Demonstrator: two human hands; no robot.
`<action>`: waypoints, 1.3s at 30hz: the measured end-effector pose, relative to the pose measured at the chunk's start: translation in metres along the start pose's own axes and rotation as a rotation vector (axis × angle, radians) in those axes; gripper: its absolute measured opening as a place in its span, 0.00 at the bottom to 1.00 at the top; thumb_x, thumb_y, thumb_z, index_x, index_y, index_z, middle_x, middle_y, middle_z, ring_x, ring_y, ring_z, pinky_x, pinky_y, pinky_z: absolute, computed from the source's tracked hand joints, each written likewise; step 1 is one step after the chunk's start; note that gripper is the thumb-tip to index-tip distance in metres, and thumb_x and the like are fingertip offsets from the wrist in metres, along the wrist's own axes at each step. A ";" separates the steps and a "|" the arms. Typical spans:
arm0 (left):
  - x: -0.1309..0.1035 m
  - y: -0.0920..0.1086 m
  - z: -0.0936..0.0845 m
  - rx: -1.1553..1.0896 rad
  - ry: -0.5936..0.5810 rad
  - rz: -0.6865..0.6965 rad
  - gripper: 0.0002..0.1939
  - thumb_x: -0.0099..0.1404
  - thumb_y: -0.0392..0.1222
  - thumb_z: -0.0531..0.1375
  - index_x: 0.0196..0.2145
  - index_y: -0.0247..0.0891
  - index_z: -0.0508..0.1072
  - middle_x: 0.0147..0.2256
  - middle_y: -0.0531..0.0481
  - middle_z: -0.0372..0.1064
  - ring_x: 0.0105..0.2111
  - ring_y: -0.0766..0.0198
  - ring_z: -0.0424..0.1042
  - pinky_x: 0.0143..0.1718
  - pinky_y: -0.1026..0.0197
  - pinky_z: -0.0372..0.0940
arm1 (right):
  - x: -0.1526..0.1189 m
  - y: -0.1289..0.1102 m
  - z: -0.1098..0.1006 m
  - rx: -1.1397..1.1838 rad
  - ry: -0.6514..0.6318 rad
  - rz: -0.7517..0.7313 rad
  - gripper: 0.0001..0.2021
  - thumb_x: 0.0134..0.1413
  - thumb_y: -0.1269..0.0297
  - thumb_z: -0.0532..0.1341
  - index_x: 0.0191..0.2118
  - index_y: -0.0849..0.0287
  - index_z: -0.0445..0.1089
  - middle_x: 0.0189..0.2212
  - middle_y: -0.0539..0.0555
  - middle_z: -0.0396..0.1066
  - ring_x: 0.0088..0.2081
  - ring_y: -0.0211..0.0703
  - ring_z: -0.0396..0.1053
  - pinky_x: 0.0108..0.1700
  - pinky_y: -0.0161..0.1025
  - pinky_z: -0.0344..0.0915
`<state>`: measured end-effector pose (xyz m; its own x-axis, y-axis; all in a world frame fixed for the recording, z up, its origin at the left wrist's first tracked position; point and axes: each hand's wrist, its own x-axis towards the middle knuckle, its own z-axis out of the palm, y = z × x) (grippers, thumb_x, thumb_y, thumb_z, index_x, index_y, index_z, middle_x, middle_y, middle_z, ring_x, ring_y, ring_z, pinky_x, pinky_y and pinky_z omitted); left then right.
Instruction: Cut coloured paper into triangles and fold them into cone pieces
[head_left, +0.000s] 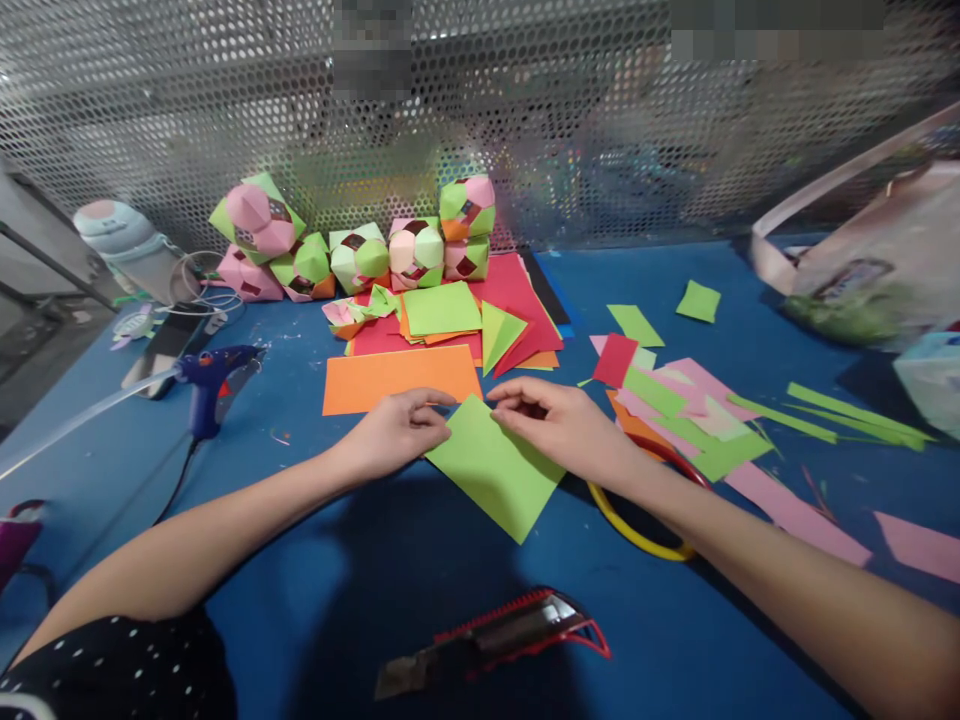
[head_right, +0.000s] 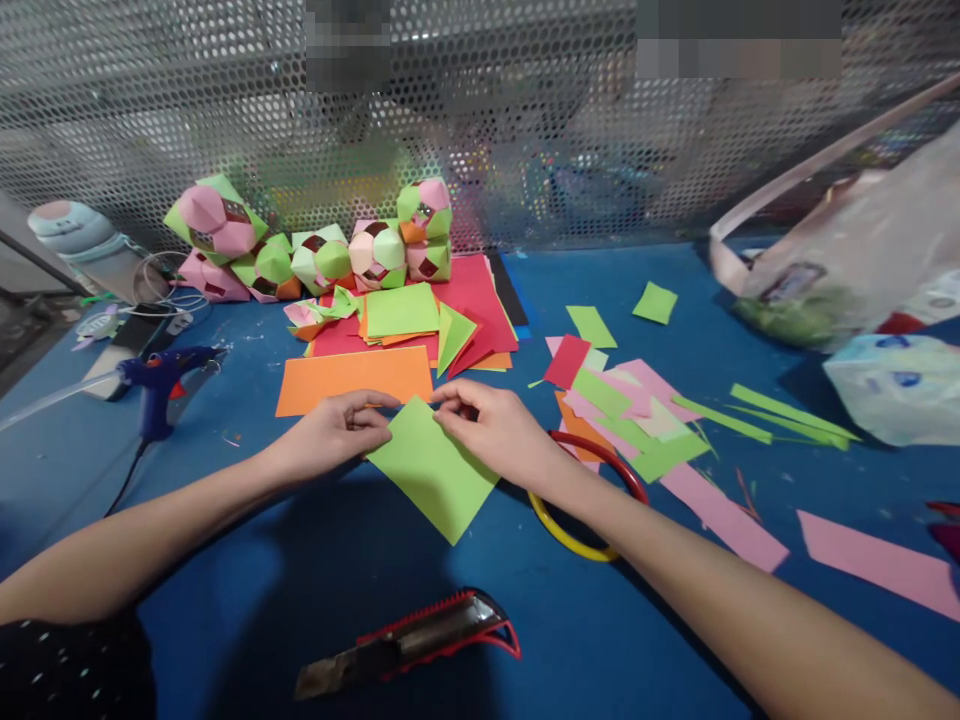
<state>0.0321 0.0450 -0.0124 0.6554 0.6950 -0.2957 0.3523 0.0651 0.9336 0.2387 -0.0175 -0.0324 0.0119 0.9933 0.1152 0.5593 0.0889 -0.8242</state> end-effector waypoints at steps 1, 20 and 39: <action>0.000 0.000 0.000 0.039 0.014 0.014 0.17 0.56 0.37 0.59 0.45 0.34 0.68 0.23 0.57 0.66 0.21 0.72 0.63 0.25 0.67 0.59 | 0.001 0.000 0.000 0.028 -0.006 0.010 0.10 0.53 0.60 0.58 0.38 0.59 0.71 0.30 0.52 0.74 0.31 0.41 0.71 0.35 0.40 0.68; 0.007 -0.013 -0.017 0.787 -0.185 0.494 0.07 0.61 0.35 0.57 0.37 0.37 0.73 0.36 0.47 0.68 0.40 0.60 0.66 0.45 0.58 0.60 | -0.022 -0.001 0.005 -0.328 -0.119 -0.589 0.09 0.60 0.75 0.51 0.37 0.59 0.67 0.34 0.56 0.73 0.38 0.44 0.68 0.41 0.43 0.63; 0.014 -0.013 -0.035 0.617 -0.407 0.563 0.05 0.59 0.34 0.61 0.35 0.37 0.77 0.35 0.46 0.66 0.39 0.63 0.65 0.46 0.60 0.60 | -0.042 0.011 0.001 -0.712 -0.146 -0.962 0.14 0.62 0.76 0.48 0.40 0.62 0.71 0.41 0.58 0.75 0.43 0.48 0.67 0.45 0.47 0.62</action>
<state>0.0134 0.0791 -0.0214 0.9805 0.1961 0.0112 0.1276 -0.6791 0.7229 0.2435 -0.0584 -0.0470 -0.7287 0.5463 0.4129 0.6203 0.7821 0.0600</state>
